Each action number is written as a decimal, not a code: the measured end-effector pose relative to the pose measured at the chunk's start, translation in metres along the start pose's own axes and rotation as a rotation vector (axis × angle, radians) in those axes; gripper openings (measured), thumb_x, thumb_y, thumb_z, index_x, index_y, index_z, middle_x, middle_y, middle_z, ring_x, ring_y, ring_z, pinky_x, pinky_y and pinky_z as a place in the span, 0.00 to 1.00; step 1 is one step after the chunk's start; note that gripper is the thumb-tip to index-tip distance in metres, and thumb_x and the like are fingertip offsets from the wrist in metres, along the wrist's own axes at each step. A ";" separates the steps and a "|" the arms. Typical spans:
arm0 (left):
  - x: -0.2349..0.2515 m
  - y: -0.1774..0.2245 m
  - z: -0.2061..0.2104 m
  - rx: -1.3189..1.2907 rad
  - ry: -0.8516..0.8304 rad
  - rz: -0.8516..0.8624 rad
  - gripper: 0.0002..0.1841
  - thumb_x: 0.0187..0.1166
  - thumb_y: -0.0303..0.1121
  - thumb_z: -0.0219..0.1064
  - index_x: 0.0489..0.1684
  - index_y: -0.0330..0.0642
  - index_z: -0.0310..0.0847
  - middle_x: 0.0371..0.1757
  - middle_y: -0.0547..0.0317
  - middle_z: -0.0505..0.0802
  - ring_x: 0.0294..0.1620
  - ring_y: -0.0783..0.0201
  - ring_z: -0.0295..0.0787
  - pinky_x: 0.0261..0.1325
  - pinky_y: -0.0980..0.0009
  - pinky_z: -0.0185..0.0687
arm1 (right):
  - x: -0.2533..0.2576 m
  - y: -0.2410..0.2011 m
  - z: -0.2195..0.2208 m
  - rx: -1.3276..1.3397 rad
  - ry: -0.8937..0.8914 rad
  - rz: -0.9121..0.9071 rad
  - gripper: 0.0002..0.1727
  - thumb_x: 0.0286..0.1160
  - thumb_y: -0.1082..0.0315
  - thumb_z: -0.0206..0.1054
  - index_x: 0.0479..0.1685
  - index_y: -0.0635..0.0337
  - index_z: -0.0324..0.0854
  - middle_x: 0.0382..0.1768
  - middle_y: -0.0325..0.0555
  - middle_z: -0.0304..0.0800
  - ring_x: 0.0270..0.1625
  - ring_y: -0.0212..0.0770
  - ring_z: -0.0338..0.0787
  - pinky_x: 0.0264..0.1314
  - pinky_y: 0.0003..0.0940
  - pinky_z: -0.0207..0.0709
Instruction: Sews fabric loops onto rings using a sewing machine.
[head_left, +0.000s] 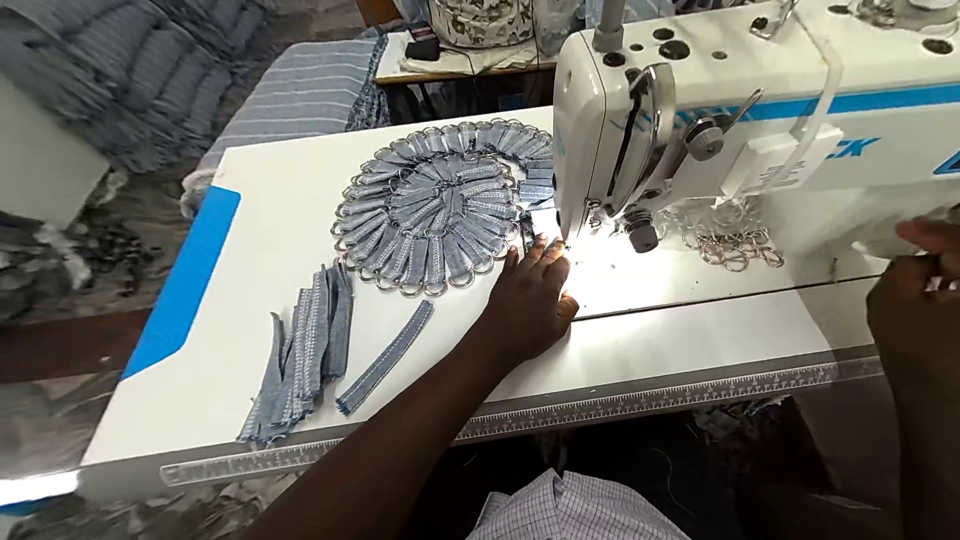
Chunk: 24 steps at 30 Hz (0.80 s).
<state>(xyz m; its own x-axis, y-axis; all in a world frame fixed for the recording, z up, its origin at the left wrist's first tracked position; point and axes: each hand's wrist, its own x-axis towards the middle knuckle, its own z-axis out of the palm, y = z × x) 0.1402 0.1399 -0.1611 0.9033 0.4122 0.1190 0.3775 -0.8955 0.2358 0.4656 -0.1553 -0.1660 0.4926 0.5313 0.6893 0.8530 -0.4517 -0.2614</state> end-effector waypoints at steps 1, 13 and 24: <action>0.001 0.000 0.000 -0.001 0.001 -0.005 0.29 0.84 0.46 0.47 0.78 0.39 0.76 0.89 0.52 0.72 0.94 0.52 0.56 0.93 0.44 0.43 | -0.005 -0.008 0.001 -0.037 -0.077 0.042 0.19 0.89 0.69 0.52 0.67 0.64 0.84 0.69 0.62 0.86 0.71 0.61 0.86 0.75 0.60 0.76; 0.004 -0.001 0.005 0.018 0.040 0.008 0.31 0.84 0.48 0.46 0.78 0.39 0.77 0.88 0.53 0.74 0.94 0.53 0.55 0.95 0.43 0.34 | 0.004 -0.027 -0.005 -0.093 -0.224 0.065 0.16 0.82 0.73 0.56 0.49 0.66 0.92 0.51 0.69 0.93 0.55 0.74 0.91 0.57 0.78 0.75; 0.001 0.000 0.005 -0.010 0.126 0.018 0.32 0.80 0.49 0.51 0.73 0.33 0.78 0.81 0.43 0.79 0.91 0.45 0.61 0.93 0.40 0.42 | 0.009 -0.080 0.026 0.123 -0.276 0.055 0.12 0.80 0.62 0.66 0.51 0.53 0.94 0.44 0.46 0.93 0.40 0.43 0.91 0.43 0.45 0.88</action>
<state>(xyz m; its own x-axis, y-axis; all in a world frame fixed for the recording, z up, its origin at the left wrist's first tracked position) 0.1423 0.1397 -0.1661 0.8769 0.4147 0.2430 0.3592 -0.9014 0.2418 0.4060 -0.0960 -0.1567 0.5520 0.6907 0.4671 0.8302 -0.4033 -0.3847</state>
